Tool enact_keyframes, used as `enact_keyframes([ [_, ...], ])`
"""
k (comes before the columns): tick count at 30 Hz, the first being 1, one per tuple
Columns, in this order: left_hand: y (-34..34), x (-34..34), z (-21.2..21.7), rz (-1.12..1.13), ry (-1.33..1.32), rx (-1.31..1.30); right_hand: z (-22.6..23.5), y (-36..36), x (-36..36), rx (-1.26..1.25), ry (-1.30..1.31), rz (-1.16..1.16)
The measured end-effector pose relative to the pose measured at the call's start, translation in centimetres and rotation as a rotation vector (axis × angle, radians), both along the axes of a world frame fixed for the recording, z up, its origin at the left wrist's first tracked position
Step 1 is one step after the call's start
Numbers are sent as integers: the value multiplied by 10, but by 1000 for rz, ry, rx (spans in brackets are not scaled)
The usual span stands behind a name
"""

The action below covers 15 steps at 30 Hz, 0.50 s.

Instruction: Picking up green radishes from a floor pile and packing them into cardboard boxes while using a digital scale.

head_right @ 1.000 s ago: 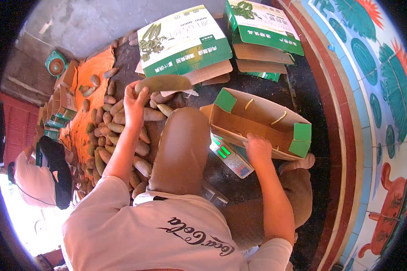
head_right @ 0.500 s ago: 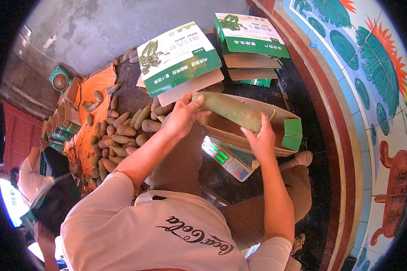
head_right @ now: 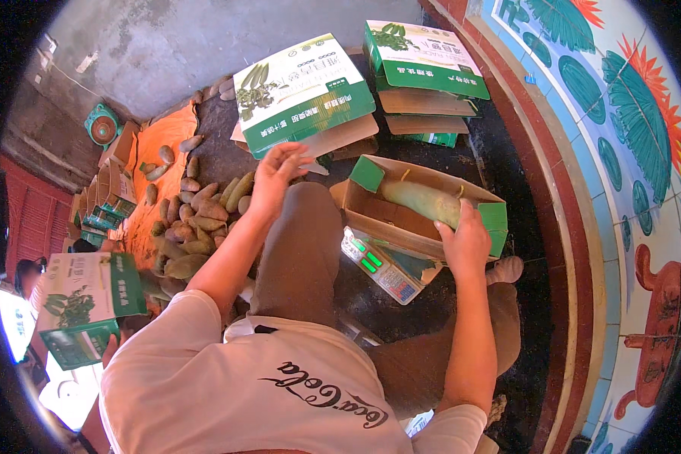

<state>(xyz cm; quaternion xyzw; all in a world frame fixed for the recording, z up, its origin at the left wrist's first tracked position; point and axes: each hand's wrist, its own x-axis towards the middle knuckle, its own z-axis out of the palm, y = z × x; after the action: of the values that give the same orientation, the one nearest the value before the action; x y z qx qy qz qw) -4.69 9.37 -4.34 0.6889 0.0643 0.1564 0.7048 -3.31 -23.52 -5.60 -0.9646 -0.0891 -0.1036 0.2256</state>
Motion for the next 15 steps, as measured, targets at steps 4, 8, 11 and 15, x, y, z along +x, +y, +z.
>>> enact_keyframes([
  [4,51,-12,-46,152,54,31,-12,-6,2,-236,91,-48],
  [8,96,-39,-117,329,368,478,-30,-12,14,-357,274,-57],
  [11,125,-74,-176,261,497,793,-41,-13,18,-408,330,-32],
  [15,154,-133,-238,235,814,927,-49,-8,26,-435,337,36],
])
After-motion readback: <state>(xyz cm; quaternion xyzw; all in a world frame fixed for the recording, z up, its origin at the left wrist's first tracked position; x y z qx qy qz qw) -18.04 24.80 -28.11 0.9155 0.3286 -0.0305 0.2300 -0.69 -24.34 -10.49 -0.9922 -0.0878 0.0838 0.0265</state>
